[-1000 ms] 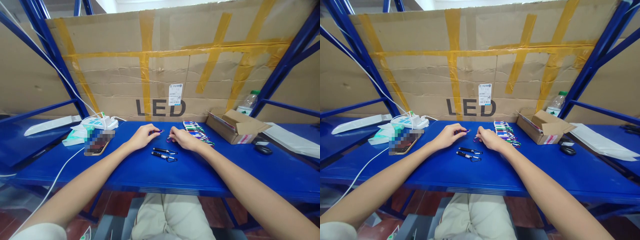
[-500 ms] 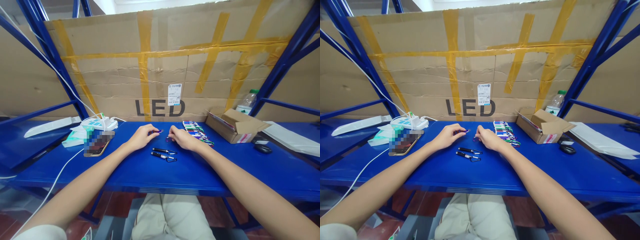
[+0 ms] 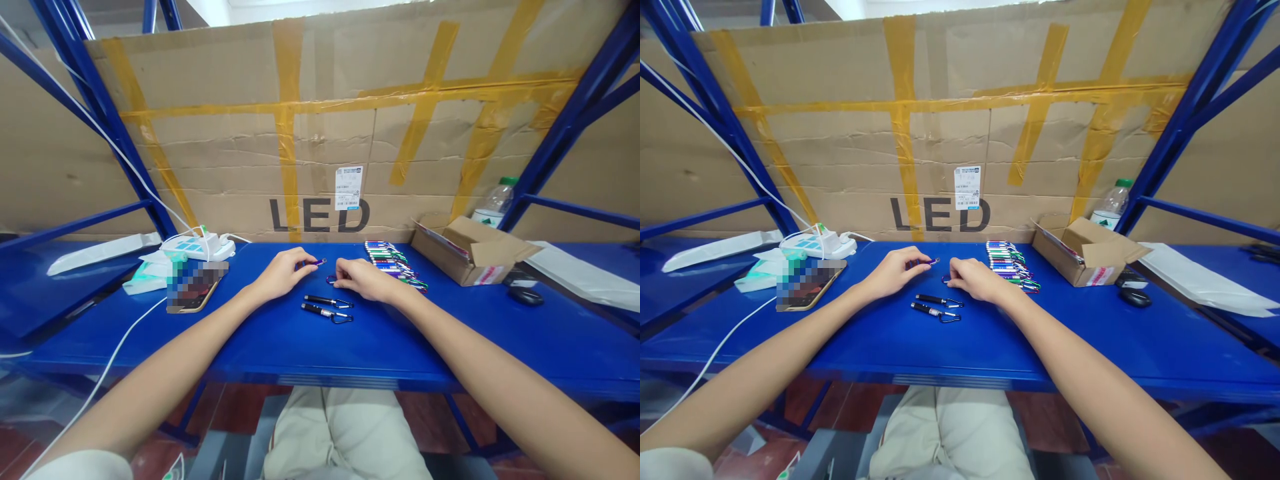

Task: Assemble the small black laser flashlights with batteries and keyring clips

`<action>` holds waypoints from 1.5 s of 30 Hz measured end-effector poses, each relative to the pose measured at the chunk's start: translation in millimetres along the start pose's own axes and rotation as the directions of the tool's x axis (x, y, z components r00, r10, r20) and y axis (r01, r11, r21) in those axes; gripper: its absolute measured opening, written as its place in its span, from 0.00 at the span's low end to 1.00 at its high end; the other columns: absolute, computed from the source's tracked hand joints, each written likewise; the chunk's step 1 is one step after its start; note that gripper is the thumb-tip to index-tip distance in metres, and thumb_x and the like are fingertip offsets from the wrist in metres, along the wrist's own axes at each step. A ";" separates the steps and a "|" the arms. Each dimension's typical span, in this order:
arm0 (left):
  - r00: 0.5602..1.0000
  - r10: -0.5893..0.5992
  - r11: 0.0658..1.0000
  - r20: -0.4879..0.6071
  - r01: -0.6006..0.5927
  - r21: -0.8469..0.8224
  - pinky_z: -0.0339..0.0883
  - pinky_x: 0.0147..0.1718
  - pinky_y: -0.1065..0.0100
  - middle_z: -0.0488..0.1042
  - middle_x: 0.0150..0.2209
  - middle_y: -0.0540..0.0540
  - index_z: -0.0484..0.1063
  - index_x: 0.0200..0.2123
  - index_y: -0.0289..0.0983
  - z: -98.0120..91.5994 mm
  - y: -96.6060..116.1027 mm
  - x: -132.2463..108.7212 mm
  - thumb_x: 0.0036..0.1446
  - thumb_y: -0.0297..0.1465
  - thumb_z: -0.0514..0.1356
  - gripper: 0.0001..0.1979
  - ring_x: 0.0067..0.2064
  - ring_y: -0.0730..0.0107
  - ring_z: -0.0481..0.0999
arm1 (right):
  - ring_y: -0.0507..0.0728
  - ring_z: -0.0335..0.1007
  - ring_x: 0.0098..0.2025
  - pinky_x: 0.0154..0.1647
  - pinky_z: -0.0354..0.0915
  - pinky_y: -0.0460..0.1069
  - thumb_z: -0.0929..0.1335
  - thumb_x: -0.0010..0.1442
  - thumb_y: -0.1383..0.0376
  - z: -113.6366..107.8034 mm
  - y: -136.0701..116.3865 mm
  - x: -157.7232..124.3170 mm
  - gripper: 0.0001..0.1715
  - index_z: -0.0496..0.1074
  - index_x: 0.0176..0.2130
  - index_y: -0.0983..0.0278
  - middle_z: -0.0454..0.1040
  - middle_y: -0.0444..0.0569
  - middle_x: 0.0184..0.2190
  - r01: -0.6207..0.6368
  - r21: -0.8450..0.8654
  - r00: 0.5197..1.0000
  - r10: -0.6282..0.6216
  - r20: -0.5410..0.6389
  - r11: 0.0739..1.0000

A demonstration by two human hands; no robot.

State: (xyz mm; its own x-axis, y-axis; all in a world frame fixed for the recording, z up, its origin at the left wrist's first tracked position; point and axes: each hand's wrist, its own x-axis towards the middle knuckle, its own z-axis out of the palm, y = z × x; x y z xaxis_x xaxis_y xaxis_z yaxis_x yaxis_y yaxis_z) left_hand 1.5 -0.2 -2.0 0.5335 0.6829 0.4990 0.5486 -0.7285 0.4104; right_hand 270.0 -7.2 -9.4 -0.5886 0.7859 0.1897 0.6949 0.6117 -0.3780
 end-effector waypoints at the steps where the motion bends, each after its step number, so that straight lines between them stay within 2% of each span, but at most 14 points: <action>1: 1.000 -0.002 1.000 0.003 0.002 0.000 0.71 0.46 0.63 0.82 0.45 0.44 0.85 0.51 0.40 0.0 0.2 0.0 0.73 0.38 0.63 0.13 0.42 0.63 0.79 | 0.57 0.71 0.34 0.34 0.58 0.49 0.74 0.70 0.62 -0.5 -0.3 -0.4 0.14 0.66 0.36 0.59 0.78 0.46 0.34 -0.008 -0.007 1.000 0.008 -0.005 1.000; 5: 1.000 -0.014 1.000 0.009 0.014 0.003 0.71 0.46 0.62 0.82 0.45 0.44 0.85 0.51 0.40 -0.6 0.5 0.2 0.73 0.38 0.63 0.13 0.41 0.63 0.79 | 0.57 0.72 0.34 0.34 0.57 0.49 0.74 0.70 0.63 -1.4 -1.0 -2.2 0.13 0.67 0.36 0.59 0.79 0.47 0.35 -0.006 -0.030 1.000 0.006 -0.023 1.000; 8: 1.000 -0.016 1.000 0.010 0.016 0.007 0.71 0.46 0.62 0.83 0.45 0.44 0.85 0.51 0.40 -1.1 0.1 0.2 0.73 0.39 0.63 0.14 0.42 0.63 0.79 | 0.57 0.73 0.35 0.35 0.58 0.49 0.73 0.71 0.65 -1.8 -1.1 -3.0 0.09 0.68 0.41 0.59 0.80 0.47 0.36 0.034 -0.052 0.998 -0.036 -0.048 0.998; 15: 1.000 -0.006 1.000 0.019 0.005 0.020 0.72 0.46 0.62 0.83 0.46 0.44 0.85 0.51 0.41 0.2 -1.0 -0.1 0.74 0.41 0.62 0.15 0.42 0.63 0.80 | 0.62 0.78 0.45 0.44 0.63 0.51 0.70 0.74 0.66 -6.9 -4.6 -1.4 0.01 0.75 0.45 0.61 0.83 0.53 0.44 0.075 -0.170 0.996 -0.081 -0.024 0.983; 19: 0.999 -0.012 1.000 0.035 0.011 0.024 0.72 0.46 0.62 0.83 0.46 0.43 0.85 0.52 0.40 1.2 -1.7 -0.2 0.73 0.41 0.62 0.15 0.41 0.63 0.79 | 0.64 0.78 0.49 0.49 0.64 0.52 0.67 0.77 0.66 -9.1 -3.0 -1.7 0.11 0.80 0.45 0.63 0.83 0.58 0.45 0.105 -0.263 0.994 -0.106 0.011 0.959; 22: 0.999 -0.017 1.000 0.043 0.016 0.021 0.71 0.45 0.62 0.83 0.46 0.43 0.85 0.52 0.40 1.5 -2.0 0.0 0.73 0.40 0.62 0.14 0.41 0.63 0.80 | 0.63 0.76 0.44 0.47 0.63 0.53 0.66 0.77 0.67 -6.9 0.0 -1.6 0.15 0.82 0.42 0.65 0.80 0.58 0.40 0.132 -0.318 0.991 -0.130 0.027 0.939; 25: 0.999 -0.018 1.000 0.051 0.017 0.020 0.71 0.45 0.62 0.83 0.46 0.43 0.85 0.52 0.40 1.0 -1.6 0.1 0.73 0.40 0.62 0.14 0.41 0.63 0.80 | 0.62 0.73 0.42 0.45 0.62 0.53 0.64 0.79 0.66 -1.9 3.1 -1.3 0.18 0.83 0.43 0.66 0.76 0.57 0.40 0.152 -0.352 0.988 -0.156 0.017 0.924; 31: 0.999 -0.011 1.000 0.049 0.011 0.011 0.72 0.46 0.61 0.83 0.46 0.43 0.84 0.52 0.40 -0.1 -1.7 -0.2 0.73 0.41 0.62 0.15 0.42 0.62 0.80 | 0.60 0.76 0.46 0.46 0.64 0.50 0.62 0.78 0.70 0.7 3.4 -2.5 0.17 0.78 0.56 0.61 0.76 0.54 0.46 0.126 -0.192 0.991 -0.133 -0.021 0.973; 33: 0.999 -0.012 1.000 0.051 0.012 0.010 0.72 0.47 0.61 0.83 0.46 0.43 0.84 0.52 0.40 0.1 -2.3 -0.3 0.73 0.41 0.62 0.15 0.42 0.62 0.80 | 0.60 0.77 0.46 0.45 0.64 0.50 0.62 0.78 0.71 -1.8 1.0 -3.1 0.16 0.77 0.56 0.62 0.77 0.55 0.47 0.107 -0.166 0.994 -0.111 -0.015 0.980; 37: 0.998 -0.011 1.000 0.054 0.011 0.010 0.73 0.47 0.61 0.83 0.47 0.43 0.84 0.52 0.40 0.8 -3.3 -0.1 0.74 0.42 0.61 0.16 0.43 0.62 0.80 | 0.60 0.77 0.45 0.44 0.64 0.50 0.63 0.77 0.70 -5.8 -4.9 -3.9 0.13 0.78 0.49 0.63 0.77 0.56 0.45 0.105 -0.189 0.994 -0.105 0.007 0.976; 42: 0.998 -0.013 1.000 0.057 0.012 0.017 0.72 0.46 0.62 0.82 0.46 0.44 0.84 0.52 0.40 0.5 -3.1 -0.2 0.73 0.41 0.62 0.16 0.41 0.63 0.80 | 0.59 0.76 0.43 0.43 0.62 0.49 0.63 0.76 0.71 -4.3 -8.5 -4.6 0.12 0.74 0.52 0.60 0.77 0.52 0.45 0.106 -0.180 0.993 -0.113 -0.030 0.978; 45: 0.998 -0.016 1.000 0.058 0.015 0.016 0.72 0.46 0.62 0.82 0.46 0.43 0.84 0.52 0.39 0.2 -2.5 -0.3 0.73 0.41 0.62 0.15 0.42 0.63 0.80 | 0.59 0.74 0.42 0.42 0.61 0.49 0.63 0.76 0.71 -3.6 -8.3 -5.4 0.11 0.74 0.51 0.60 0.77 0.52 0.44 0.112 -0.170 0.992 -0.119 -0.034 0.979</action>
State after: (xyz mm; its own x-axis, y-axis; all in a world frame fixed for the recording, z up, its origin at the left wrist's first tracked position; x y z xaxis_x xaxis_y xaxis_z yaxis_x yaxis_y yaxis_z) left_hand 0.0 1.4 -3.3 0.5613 0.6965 0.4470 0.5671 -0.7171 0.4053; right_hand 269.0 -16.2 -4.0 -0.6529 0.7098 0.2643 0.6847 0.7023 -0.1948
